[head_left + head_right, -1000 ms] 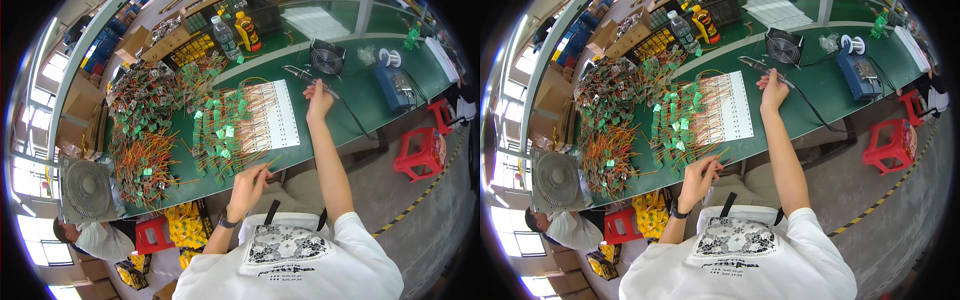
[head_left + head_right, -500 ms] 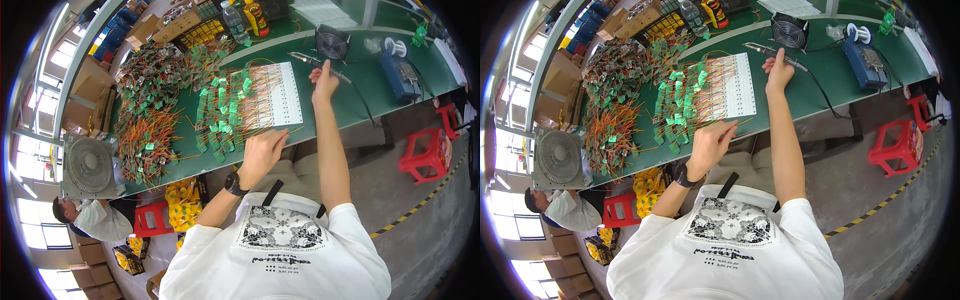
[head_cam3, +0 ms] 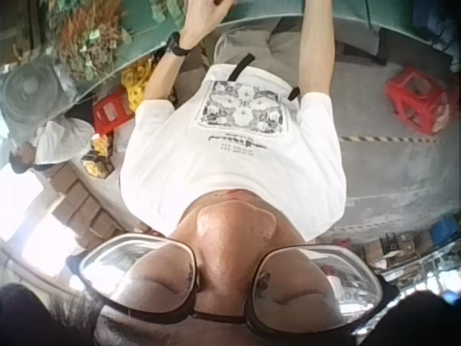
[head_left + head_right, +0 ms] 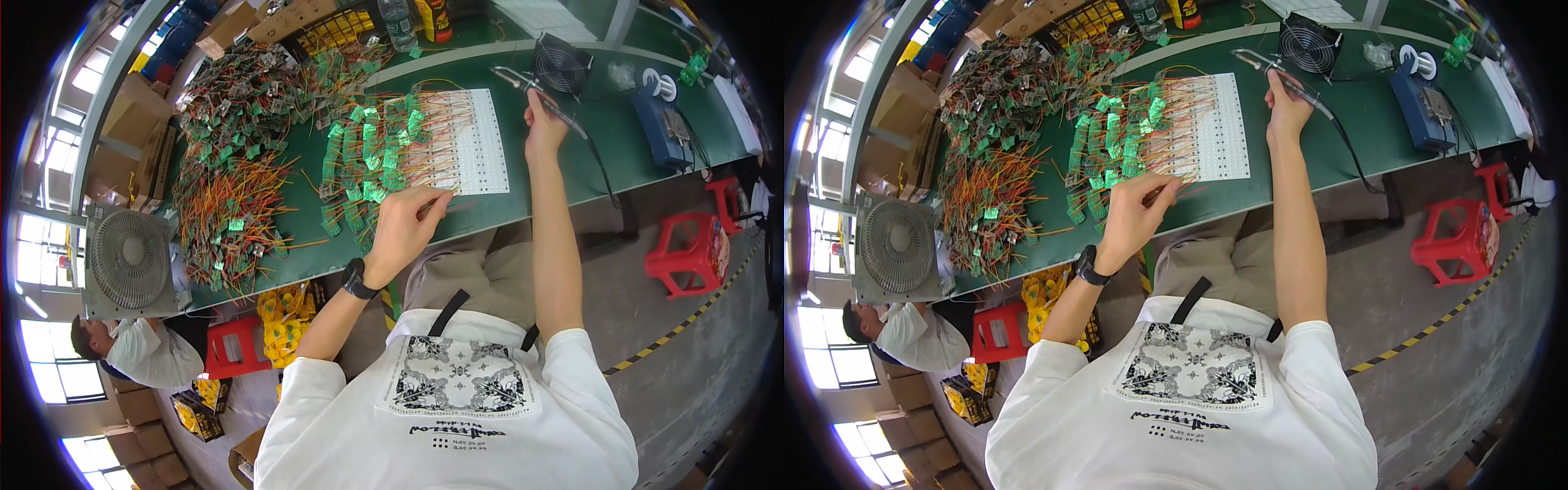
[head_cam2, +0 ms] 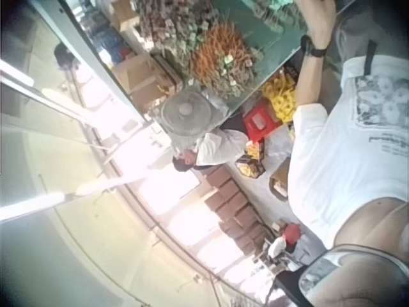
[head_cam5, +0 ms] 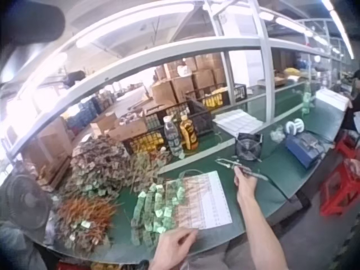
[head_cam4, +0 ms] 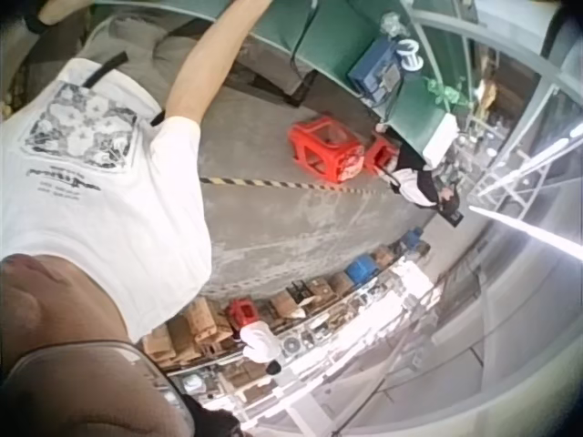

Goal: The person solders wires to LED light strips on a metal substrate plate using a soldering iron.

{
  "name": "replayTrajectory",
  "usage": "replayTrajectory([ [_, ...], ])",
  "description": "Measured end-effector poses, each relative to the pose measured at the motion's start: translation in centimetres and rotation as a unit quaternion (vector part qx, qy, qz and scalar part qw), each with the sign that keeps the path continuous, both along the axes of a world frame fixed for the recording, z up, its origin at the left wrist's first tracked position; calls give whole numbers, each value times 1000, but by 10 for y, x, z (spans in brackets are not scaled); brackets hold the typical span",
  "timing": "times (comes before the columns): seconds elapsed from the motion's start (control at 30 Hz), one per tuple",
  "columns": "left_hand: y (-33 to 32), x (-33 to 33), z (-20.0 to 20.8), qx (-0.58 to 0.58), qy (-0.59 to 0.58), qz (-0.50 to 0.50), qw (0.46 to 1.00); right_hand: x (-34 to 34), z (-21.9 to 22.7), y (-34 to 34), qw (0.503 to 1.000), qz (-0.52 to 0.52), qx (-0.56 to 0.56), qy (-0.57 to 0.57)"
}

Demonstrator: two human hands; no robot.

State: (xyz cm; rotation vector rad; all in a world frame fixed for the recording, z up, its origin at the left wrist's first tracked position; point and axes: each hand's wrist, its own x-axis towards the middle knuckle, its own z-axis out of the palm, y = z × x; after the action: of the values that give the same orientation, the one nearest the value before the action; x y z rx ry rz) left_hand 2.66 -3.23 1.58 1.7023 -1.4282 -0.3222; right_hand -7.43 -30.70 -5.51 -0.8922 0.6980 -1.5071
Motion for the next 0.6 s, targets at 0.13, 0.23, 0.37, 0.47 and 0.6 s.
replayTrajectory([
  [0.13, -46, 29, -2, -45, -78, -13, 996, 4, 3, 7, 998, 23, 32, 41],
  [0.23, -85, 47, -6, -33, -111, -34, 993, 6, 2, 6, 997, 26, 43, 53],
  [0.37, -122, 65, -29, -51, -141, -42, 988, 5, 0, 8, 995, 13, 47, 90],
  [0.47, -137, 73, -44, -54, -136, -45, 988, 5, 5, 8, 992, 7, 53, 114],
  [0.6, -147, 82, -50, -30, -119, -43, 992, -4, 10, 2, 984, 48, 37, 166],
])
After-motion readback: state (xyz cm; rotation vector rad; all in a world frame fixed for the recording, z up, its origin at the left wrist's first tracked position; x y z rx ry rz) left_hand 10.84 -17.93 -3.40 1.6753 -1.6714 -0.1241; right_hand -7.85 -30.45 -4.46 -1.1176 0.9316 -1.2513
